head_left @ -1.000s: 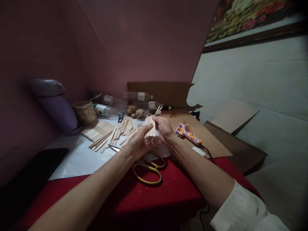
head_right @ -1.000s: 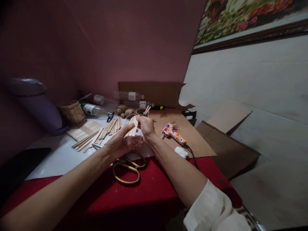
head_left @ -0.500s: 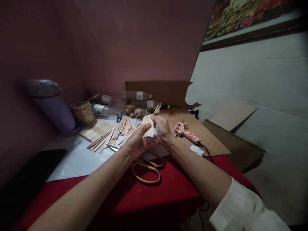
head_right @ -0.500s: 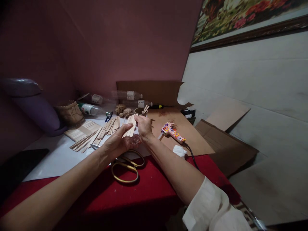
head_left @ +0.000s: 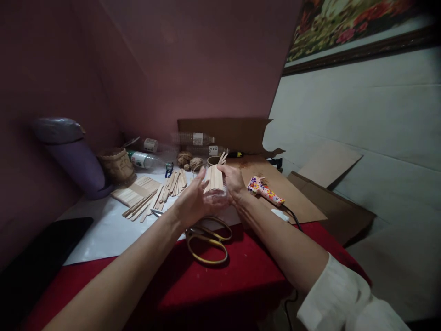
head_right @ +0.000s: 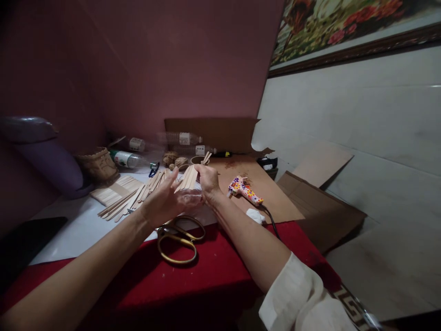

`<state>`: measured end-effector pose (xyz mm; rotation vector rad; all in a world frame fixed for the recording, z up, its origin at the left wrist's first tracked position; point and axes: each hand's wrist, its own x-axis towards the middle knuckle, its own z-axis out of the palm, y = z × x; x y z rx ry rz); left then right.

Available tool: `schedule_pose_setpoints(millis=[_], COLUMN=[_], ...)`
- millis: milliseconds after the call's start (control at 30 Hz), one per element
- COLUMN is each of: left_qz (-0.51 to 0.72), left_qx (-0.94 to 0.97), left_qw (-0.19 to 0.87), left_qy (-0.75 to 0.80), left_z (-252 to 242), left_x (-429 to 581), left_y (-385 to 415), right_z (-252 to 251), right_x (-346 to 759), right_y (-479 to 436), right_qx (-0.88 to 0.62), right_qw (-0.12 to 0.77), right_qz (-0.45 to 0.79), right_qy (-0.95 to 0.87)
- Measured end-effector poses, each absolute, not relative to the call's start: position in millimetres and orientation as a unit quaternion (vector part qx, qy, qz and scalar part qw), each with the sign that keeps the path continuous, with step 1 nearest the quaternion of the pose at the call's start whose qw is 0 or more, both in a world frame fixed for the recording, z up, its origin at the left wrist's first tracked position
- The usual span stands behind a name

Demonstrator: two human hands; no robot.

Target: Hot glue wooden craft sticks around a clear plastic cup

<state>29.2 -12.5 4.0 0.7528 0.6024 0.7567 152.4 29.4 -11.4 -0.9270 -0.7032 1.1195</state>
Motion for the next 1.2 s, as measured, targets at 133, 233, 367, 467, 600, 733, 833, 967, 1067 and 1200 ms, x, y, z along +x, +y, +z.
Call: schedule_pose_setpoints(millis=[133,233,367,467,600,733,833,967,1067,1200], left_qz=[0.445,0.527,0.528,0.532,0.539,0.527,0.525,0.524,0.523,0.510], left_qx=[0.407,0.501,0.615,0.612,0.633,0.651,0.658,0.691,0.710,0.710], left_qw=[0.727,0.591,0.505,0.516,0.491,0.469,0.450,0.398,0.372,0.391], left_qy=[0.329,0.349,0.296,0.277,0.260,0.281,0.298,0.299,0.291,0.288], left_z=[5,0,-3,-8,-12,-7,-4,-7,-8,-8], left_x=[24,22,23,25,22,18,19,20,17,14], left_y=[-9,-9,-15,-16,-11,-11,-15,-19,-18,-17], right_z=[-4,0,5,6,7,8,7,7,9,11], right_x=[161,165,166,166,165,166,166,166,166,167], right_y=[30,29,27,24,20,18,18,15,12,10], right_qx=[-0.405,-0.375,-0.342,-0.317,-0.303,-0.328,-0.340,-0.328,-0.325,-0.334], right_qw=[0.691,0.705,0.715,0.722,0.725,0.716,0.712,0.715,0.711,0.709], right_qz=[0.518,0.530,0.512,0.482,0.460,0.430,0.395,0.384,0.386,0.382], right_qy=[-0.298,-0.286,-0.331,-0.383,-0.414,-0.442,-0.470,-0.483,-0.489,-0.490])
